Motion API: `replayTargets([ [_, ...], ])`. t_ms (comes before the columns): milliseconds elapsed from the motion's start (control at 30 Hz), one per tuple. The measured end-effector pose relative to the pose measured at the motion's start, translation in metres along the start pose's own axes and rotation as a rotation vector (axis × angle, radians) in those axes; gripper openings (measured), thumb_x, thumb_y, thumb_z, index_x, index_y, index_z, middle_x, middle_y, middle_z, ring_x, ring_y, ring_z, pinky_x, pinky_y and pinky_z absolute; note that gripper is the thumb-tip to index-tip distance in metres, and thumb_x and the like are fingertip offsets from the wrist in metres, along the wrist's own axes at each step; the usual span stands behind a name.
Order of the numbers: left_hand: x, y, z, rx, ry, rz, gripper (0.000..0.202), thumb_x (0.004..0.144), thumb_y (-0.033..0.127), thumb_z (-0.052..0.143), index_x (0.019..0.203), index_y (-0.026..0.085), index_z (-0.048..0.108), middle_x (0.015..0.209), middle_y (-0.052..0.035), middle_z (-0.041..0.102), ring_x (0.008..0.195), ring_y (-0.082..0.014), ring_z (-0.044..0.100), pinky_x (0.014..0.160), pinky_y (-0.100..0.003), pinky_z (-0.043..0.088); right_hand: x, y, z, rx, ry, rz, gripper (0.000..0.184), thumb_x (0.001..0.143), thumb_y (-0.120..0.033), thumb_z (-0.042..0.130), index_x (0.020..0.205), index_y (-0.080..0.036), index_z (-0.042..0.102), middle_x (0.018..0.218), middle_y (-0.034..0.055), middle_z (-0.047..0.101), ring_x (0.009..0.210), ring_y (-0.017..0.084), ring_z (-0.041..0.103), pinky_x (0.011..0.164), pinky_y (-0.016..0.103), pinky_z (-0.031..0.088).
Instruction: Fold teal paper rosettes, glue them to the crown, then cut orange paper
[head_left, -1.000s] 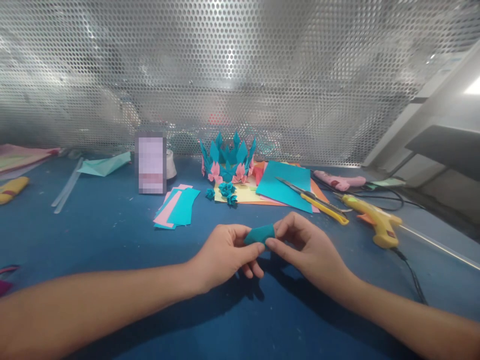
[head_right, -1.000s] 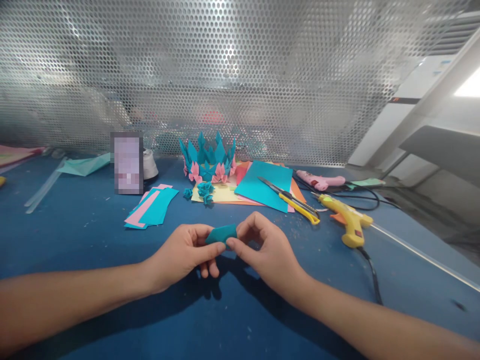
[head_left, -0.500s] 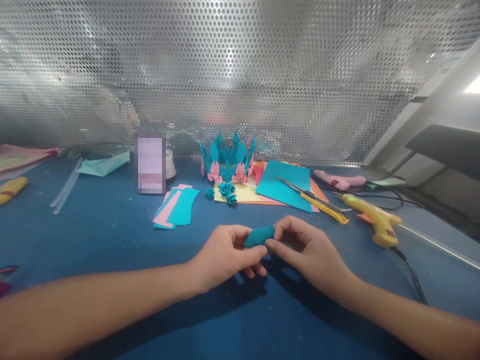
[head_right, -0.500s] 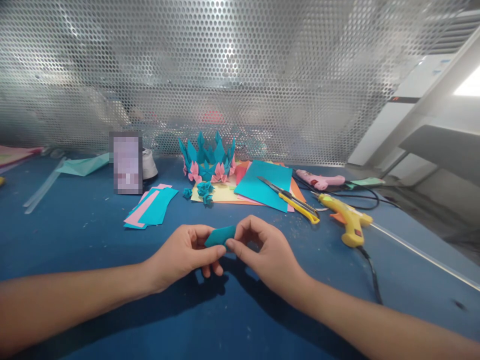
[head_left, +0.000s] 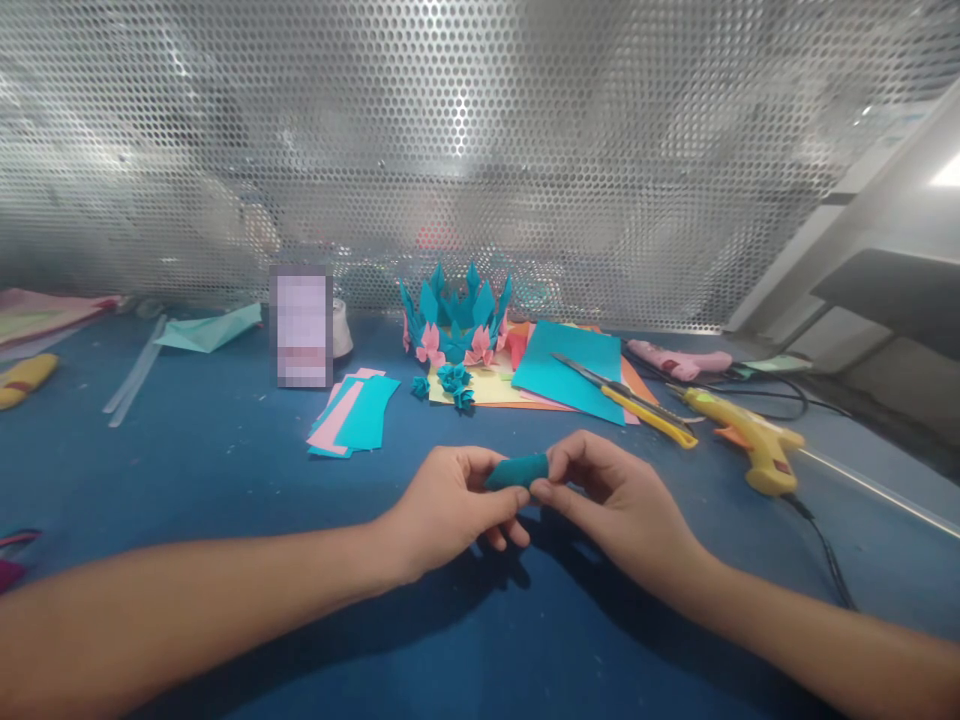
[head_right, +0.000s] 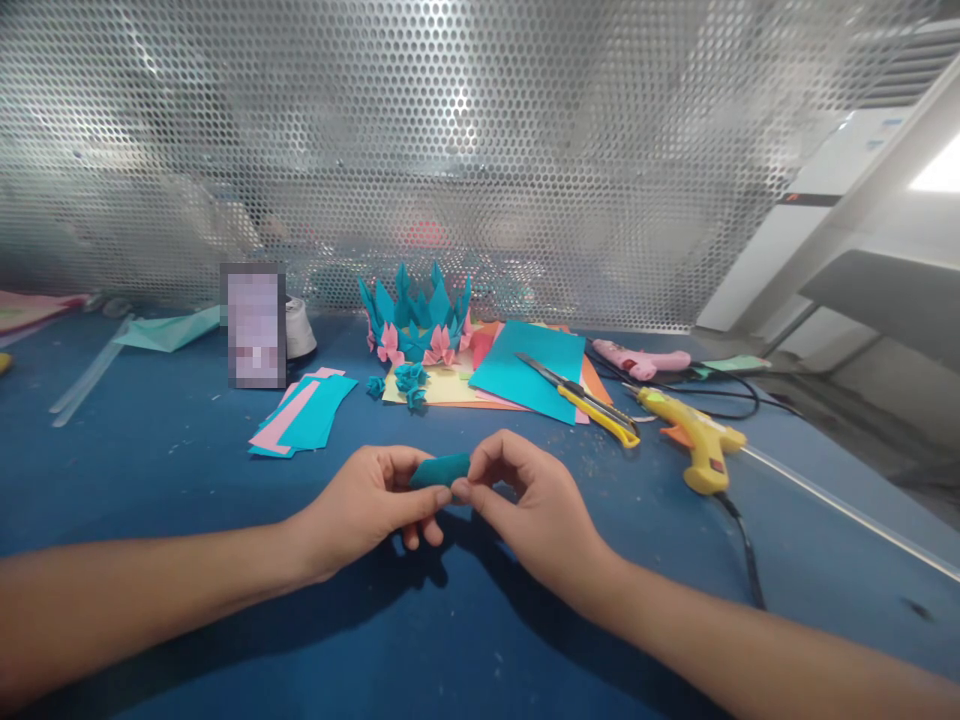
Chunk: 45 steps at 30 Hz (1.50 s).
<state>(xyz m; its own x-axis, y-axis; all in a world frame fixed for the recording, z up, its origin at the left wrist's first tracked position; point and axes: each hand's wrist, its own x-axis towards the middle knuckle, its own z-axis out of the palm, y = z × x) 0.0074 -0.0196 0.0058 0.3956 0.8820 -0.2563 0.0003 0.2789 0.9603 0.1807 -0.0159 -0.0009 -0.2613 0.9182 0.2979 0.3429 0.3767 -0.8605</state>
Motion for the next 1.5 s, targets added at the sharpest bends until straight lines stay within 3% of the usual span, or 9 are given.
replayTargets([
  [233,0.003,-0.002,-0.004,0.018,0.024,0.009,0.012,0.072,0.02,0.066,0.077,0.011,0.06,0.049,0.0045,0.056,0.042,-0.006,0.054,0.039,-0.014,0.037,0.0,0.0,0.0,0.01,-0.033,0.004,0.011,0.076,-0.027,0.061,0.075,-0.02,0.052,0.07,-0.0009,0.058,0.064,0.012,0.058,0.06,0.023,0.051],
  [367,0.003,-0.002,-0.006,0.051,0.041,0.004,0.012,0.071,0.022,0.066,0.075,0.013,0.059,0.044,0.0082,0.048,0.036,-0.0034,0.045,0.035,-0.013,0.031,0.0,-0.001,0.0,0.037,-0.068,0.011,0.01,0.078,-0.027,0.059,0.077,-0.021,0.051,0.069,-0.0012,0.057,0.063,0.012,0.058,0.06,0.024,0.05],
  [667,0.002,0.004,-0.007,0.07,0.065,-0.026,0.016,0.075,0.027,0.064,0.082,0.012,0.065,0.036,0.008,0.045,0.032,-0.0026,0.036,0.036,-0.014,0.026,0.002,0.002,-0.004,0.29,-0.107,0.122,0.022,0.081,-0.042,0.058,0.087,-0.022,0.052,0.078,0.0,0.057,0.069,0.013,0.06,0.067,0.028,0.054],
  [933,0.001,0.001,-0.006,0.047,0.041,0.005,0.019,0.07,0.025,0.068,0.083,0.012,0.061,0.053,0.0073,0.051,0.035,-0.002,0.043,0.034,-0.014,0.027,0.002,0.008,0.0,0.208,-0.086,0.056,0.021,0.077,-0.031,0.064,0.084,-0.021,0.048,0.073,-0.0021,0.053,0.066,0.011,0.056,0.062,0.024,0.05],
  [1067,0.002,0.0,-0.006,0.007,0.048,0.019,0.031,0.07,0.023,0.068,0.097,0.014,0.056,0.054,0.0077,0.055,0.036,-0.0034,0.047,0.035,-0.014,0.03,0.0,0.006,0.001,0.185,-0.02,0.021,0.021,0.077,-0.027,0.064,0.081,-0.022,0.043,0.071,-0.0036,0.052,0.063,0.01,0.054,0.059,0.023,0.048],
  [1167,0.003,-0.001,-0.007,-0.01,0.027,0.042,0.032,0.07,0.025,0.07,0.095,0.014,0.053,0.054,0.0065,0.057,0.042,-0.0054,0.052,0.038,-0.014,0.033,-0.001,0.003,0.001,0.119,0.021,-0.016,0.02,0.077,-0.024,0.062,0.078,-0.022,0.043,0.067,-0.0049,0.048,0.059,0.009,0.051,0.056,0.021,0.046],
  [1367,0.002,-0.005,-0.007,0.07,-0.028,0.065,0.02,0.074,0.03,0.066,0.081,0.013,0.057,0.052,0.0052,0.054,0.043,-0.0052,0.05,0.039,-0.015,0.033,-0.003,0.003,0.001,0.148,-0.132,-0.015,0.02,0.081,-0.022,0.056,0.098,-0.024,0.044,0.074,-0.0041,0.048,0.061,0.009,0.05,0.056,0.02,0.047],
  [1500,0.001,-0.011,-0.007,0.168,-0.044,0.14,0.013,0.072,0.022,0.065,0.077,0.014,0.056,0.056,0.0055,0.051,0.048,-0.0054,0.047,0.045,-0.016,0.035,-0.002,0.001,0.0,0.138,-0.189,0.035,0.01,0.082,-0.028,0.056,0.089,-0.021,0.051,0.077,-0.001,0.053,0.068,0.01,0.054,0.061,0.023,0.049],
])
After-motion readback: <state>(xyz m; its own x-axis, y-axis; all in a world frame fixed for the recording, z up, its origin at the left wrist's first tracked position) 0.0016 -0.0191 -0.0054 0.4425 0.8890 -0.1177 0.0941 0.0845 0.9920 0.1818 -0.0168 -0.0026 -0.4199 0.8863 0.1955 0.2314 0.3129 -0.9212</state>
